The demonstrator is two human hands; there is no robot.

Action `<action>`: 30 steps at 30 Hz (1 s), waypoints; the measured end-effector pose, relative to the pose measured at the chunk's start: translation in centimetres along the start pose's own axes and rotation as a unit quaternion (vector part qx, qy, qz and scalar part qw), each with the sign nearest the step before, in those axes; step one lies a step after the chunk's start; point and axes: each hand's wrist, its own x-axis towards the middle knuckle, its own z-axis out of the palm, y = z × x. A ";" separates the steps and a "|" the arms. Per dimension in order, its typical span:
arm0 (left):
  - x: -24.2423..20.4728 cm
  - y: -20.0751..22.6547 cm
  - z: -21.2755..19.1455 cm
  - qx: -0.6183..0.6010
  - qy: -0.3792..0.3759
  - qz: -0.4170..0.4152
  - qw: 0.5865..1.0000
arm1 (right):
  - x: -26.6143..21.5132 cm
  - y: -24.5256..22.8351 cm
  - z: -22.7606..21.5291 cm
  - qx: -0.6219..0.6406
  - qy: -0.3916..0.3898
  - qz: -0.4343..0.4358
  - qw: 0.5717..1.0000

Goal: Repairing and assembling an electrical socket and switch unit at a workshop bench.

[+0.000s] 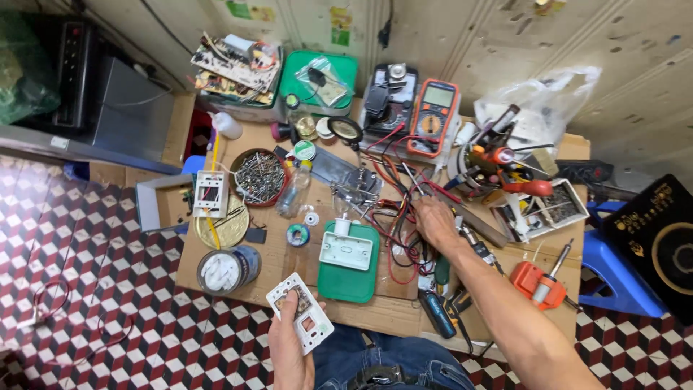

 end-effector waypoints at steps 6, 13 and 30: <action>2.2 -0.8 -3.0 0.050 0.037 -0.060 0.996 | 1.8 0.6 0.0 0.002 -0.017 -0.056 0.998; 1.5 -0.3 -0.5 0.062 0.050 -0.120 0.990 | 3.1 -0.3 -2.7 -0.067 -0.114 -0.098 0.986; 3.5 -3.5 -1.0 0.048 0.039 -0.128 0.990 | 2.8 -1.1 -2.4 0.007 -0.078 -0.134 0.988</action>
